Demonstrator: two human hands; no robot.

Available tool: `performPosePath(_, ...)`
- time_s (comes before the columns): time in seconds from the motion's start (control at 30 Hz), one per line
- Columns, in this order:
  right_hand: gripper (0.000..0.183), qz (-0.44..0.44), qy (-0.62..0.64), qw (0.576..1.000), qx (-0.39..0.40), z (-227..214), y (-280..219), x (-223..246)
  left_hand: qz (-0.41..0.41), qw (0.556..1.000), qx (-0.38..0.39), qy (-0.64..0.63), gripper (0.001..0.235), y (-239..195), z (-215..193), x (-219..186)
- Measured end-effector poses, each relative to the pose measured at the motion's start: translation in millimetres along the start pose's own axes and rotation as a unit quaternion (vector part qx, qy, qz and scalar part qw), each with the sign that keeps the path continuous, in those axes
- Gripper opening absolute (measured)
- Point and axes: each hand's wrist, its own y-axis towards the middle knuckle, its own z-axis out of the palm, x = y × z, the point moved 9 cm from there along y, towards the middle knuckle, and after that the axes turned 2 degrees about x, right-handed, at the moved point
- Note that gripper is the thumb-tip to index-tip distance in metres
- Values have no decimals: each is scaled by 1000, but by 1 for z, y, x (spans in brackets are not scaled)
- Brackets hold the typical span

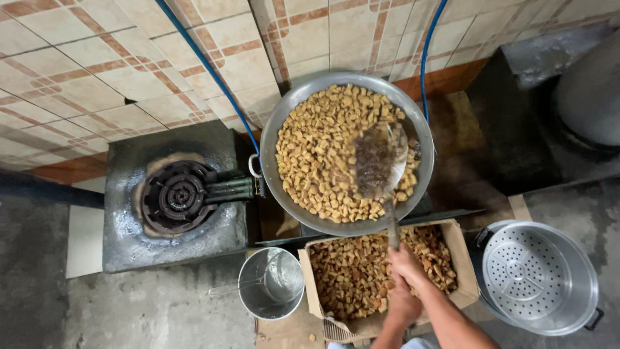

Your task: The person is stirring fried items in a large pan over a floor-based burner and transferring them into a cardboard box using a metal skimmer.

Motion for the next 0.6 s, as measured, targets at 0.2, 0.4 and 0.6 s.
performPosePath(0.2, 21, -158, 44, 986, -22, -85, -19, 35, 149, 970, 118, 151, 108, -78, -26, -105)
performPosePath(0.4, 31, -184, -373, 891, -184, -185, -13, 111, 187, 976, 6, 114, 68, -141, -146, -170)
performPosePath(0.6, 32, -137, -385, 899, -159, -196, 37, 185, 185, 970, -121, 97, 58, -152, -185, -179)
